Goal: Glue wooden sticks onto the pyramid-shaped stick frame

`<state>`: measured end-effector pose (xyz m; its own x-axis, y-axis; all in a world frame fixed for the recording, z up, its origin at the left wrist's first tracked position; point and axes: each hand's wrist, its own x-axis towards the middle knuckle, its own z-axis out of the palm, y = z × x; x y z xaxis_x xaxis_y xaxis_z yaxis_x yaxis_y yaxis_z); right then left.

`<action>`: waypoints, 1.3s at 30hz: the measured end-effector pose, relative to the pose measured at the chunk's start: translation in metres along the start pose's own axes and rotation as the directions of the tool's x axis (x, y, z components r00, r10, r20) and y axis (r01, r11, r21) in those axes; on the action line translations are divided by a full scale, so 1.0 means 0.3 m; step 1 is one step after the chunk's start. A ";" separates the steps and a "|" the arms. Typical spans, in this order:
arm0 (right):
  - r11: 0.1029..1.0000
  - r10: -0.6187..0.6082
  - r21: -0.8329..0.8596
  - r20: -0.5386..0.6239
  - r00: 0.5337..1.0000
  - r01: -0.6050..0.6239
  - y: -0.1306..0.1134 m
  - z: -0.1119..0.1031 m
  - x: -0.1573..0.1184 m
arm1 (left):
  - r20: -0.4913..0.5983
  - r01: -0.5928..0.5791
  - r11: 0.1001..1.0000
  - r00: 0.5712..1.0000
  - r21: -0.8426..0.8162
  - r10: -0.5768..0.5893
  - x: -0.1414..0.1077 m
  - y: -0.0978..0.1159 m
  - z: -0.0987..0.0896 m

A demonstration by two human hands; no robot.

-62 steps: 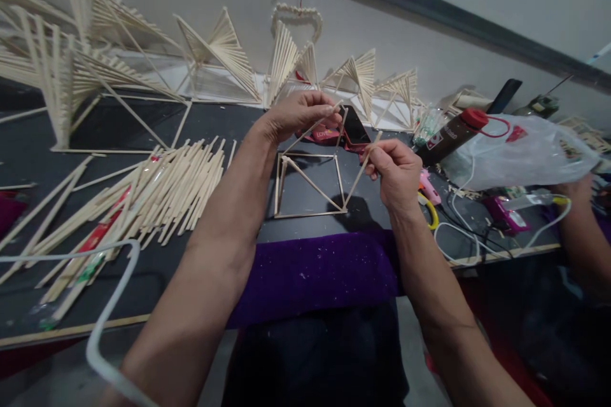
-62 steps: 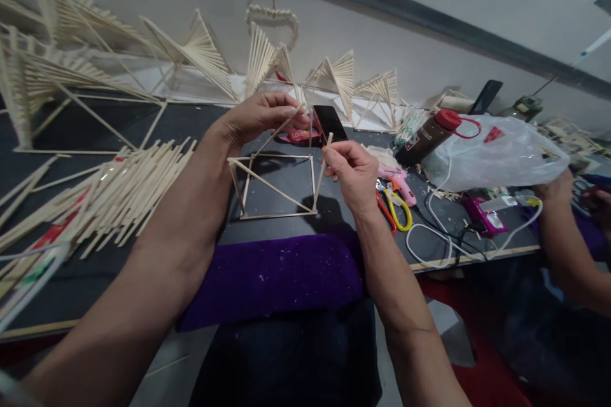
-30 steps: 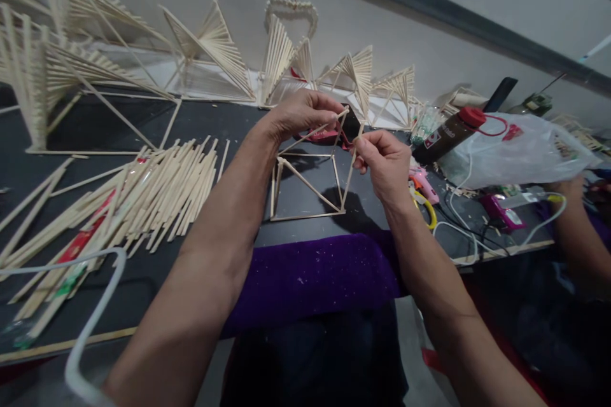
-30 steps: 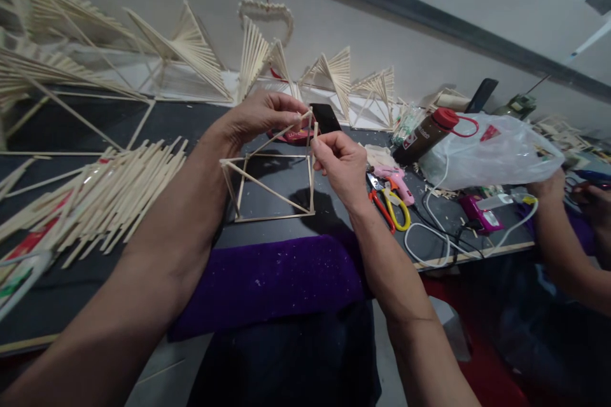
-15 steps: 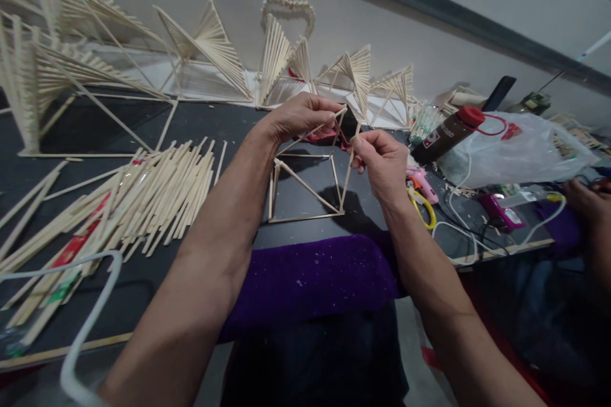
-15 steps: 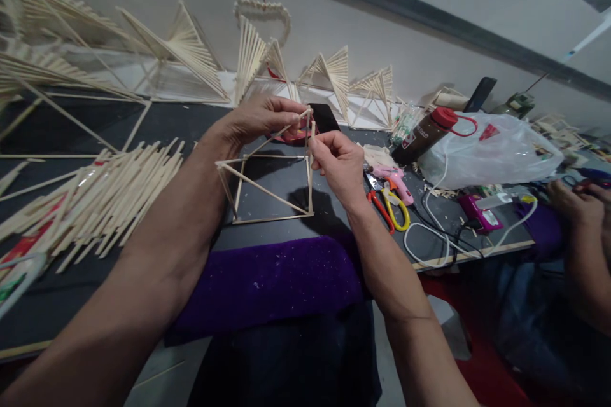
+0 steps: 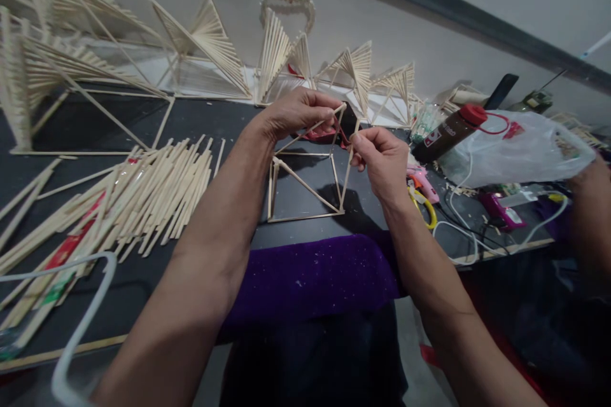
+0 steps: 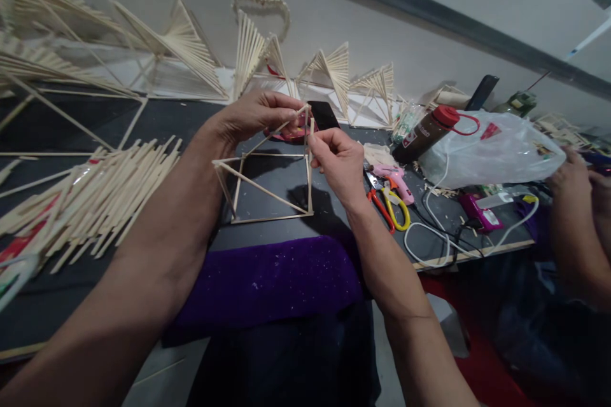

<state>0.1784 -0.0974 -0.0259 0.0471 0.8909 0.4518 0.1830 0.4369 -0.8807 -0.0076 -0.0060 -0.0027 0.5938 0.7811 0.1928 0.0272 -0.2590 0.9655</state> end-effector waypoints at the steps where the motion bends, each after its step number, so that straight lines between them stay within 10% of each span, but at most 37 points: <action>1: 1.000 0.001 -0.001 0.001 1.000 -0.001 0.001 0.000 0.000 | 0.005 0.002 1.000 1.000 0.002 -0.002 0.000 -0.001 -0.001; 39: 0.996 0.093 -0.018 0.011 0.996 -0.092 0.025 0.027 0.047 | -0.023 -0.031 0.993 0.999 -0.110 0.028 0.015 -0.025 -0.002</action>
<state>0.1725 -0.0806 -0.0273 0.0533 0.9288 0.3667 0.1960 0.3503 -0.9159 -0.0057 -0.0001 -0.0089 0.5758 0.7863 0.2239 -0.0799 -0.2184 0.9726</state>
